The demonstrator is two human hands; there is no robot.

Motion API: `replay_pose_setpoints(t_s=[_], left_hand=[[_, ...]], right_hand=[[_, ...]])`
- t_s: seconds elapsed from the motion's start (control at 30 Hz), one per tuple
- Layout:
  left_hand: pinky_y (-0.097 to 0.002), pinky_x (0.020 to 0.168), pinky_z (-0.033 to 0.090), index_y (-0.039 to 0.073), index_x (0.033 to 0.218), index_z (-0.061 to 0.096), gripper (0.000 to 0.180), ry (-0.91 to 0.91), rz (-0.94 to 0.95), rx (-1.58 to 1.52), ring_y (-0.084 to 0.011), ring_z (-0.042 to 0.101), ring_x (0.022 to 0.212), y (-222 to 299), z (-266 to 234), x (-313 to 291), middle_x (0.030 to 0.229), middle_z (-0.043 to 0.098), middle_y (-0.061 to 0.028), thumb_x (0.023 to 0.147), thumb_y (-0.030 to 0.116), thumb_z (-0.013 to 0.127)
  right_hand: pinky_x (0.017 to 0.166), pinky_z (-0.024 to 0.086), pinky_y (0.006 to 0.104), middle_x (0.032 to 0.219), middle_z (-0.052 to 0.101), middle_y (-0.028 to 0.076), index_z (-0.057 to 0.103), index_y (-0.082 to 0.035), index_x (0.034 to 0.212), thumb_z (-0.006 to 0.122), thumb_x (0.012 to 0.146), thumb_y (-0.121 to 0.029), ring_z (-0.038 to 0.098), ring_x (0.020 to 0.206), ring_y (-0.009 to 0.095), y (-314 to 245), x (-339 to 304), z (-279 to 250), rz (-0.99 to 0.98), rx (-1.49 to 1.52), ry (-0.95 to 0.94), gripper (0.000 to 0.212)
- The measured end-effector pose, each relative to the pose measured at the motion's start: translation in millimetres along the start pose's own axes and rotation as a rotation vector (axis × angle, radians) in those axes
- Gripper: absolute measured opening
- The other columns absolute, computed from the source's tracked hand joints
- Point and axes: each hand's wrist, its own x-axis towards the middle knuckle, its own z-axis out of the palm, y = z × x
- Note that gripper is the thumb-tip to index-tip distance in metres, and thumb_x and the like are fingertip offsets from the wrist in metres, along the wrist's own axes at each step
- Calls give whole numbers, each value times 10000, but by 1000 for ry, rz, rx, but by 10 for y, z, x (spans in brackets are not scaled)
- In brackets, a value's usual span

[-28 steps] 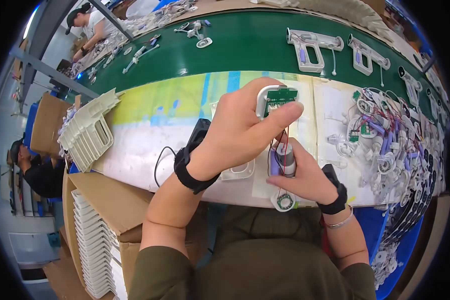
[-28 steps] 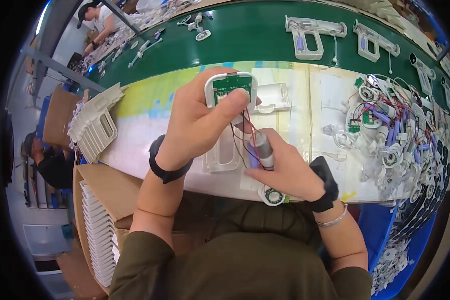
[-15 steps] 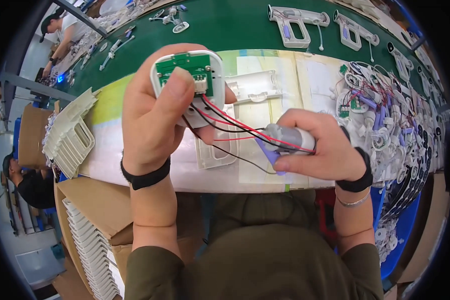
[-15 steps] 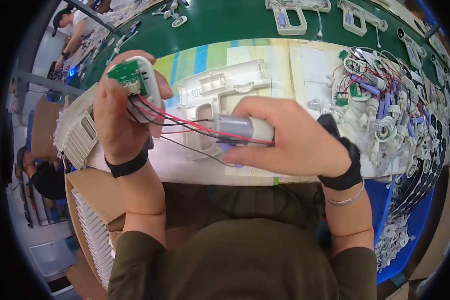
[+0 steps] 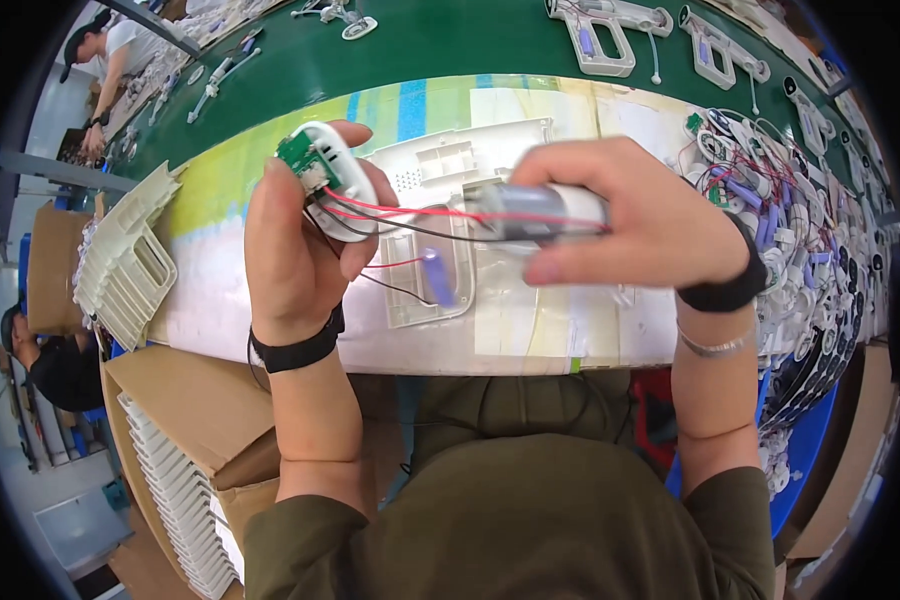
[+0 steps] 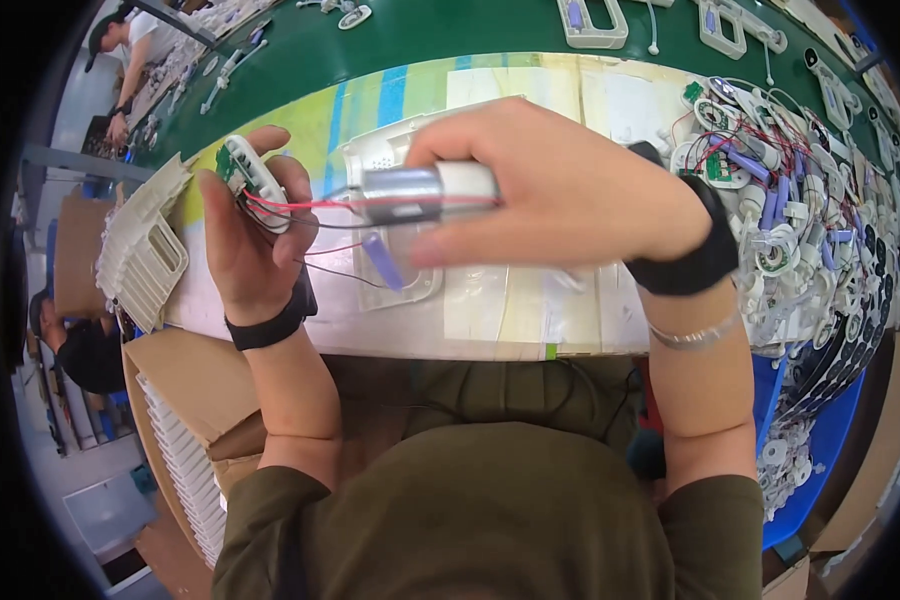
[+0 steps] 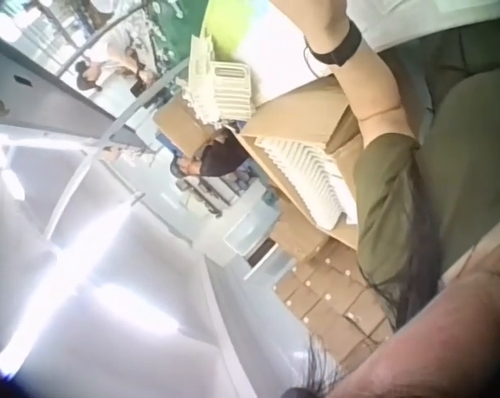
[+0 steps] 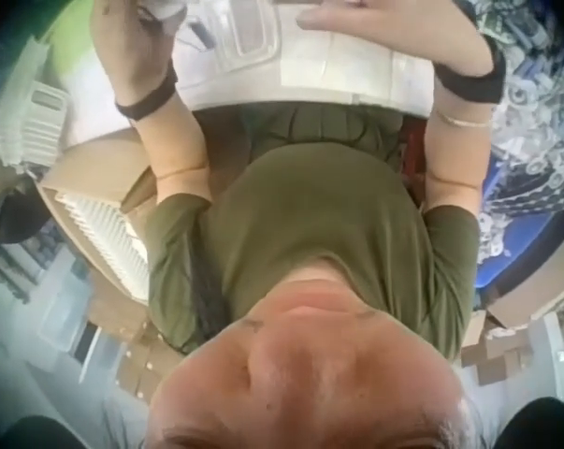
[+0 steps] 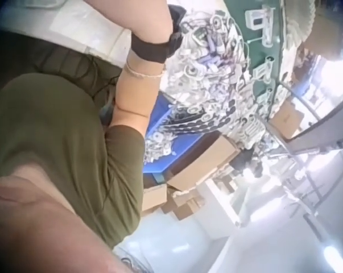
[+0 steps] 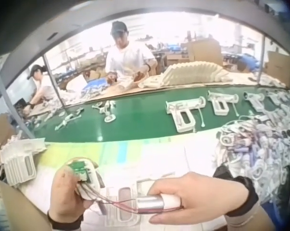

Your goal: Assembling portable electronic spray guns by installing internal components like motors, batteries, and circuit boards into plastic shells.

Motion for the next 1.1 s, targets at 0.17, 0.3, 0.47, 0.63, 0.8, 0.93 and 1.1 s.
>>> replay_pose_setpoints(t_s=[0.17, 0.3, 0.47, 0.63, 0.8, 0.93, 1.1], left_hand=[[-199, 488, 437, -15, 1129, 523, 397, 405, -135, 651, -96, 537, 568, -293, -257, 240, 843, 608, -85, 926, 326, 523], [-248, 658, 489, -38, 1073, 568, 335, 369, -87, 570, -120, 597, 782, -417, -374, 232, 945, 620, -76, 862, 213, 638], [-246, 635, 457, -27, 970, 637, 288, 395, 65, 1208, -153, 609, 763, -502, -506, 195, 937, 624, -86, 814, 212, 682], [-338, 567, 456, 7, 1059, 601, 328, 474, 304, 1503, -265, 612, 671, -630, -489, 94, 892, 632, -124, 808, 207, 668], [-371, 578, 473, 33, 1124, 538, 315, 454, 35, 1770, -315, 617, 674, -703, -232, 15, 806, 640, -138, 848, 167, 607], [-396, 563, 470, 39, 1122, 508, 310, 523, 269, 1686, -332, 611, 654, -789, -276, 75, 756, 618, -158, 848, 152, 602], [-386, 536, 463, 68, 1285, 439, 470, 446, 172, 1551, -320, 601, 606, -819, -280, 117, 681, 588, -151, 847, 120, 602]], right_hand=[[745, 455, 370, 833, 605, 142, 605, 2, 886, 672, 778, -243, 581, 833, 314, 617, 500, 239, 148, -450, 113, 276], [820, 441, 394, 888, 570, 152, 595, 2, 857, 664, 776, -256, 553, 930, 324, 926, 666, 550, 78, -726, 245, 279], [829, 429, 398, 922, 574, 119, 565, -17, 881, 649, 793, -246, 551, 947, 294, 991, 718, 604, 187, -692, 194, 259], [824, 426, 393, 900, 571, 110, 547, -30, 908, 634, 812, -247, 557, 941, 278, 855, 482, 610, 258, -694, 174, 253], [815, 428, 417, 899, 581, 98, 582, -30, 917, 634, 808, -257, 568, 927, 251, 890, 347, 669, 196, -745, 272, 257], [821, 427, 434, 923, 569, 102, 583, -27, 907, 644, 798, -224, 558, 947, 248, 880, 355, 715, 93, -752, 388, 233], [833, 420, 392, 1085, 549, 121, 549, -6, 940, 667, 774, -200, 536, 1031, 260, 774, 361, 675, 238, -717, 234, 282]])
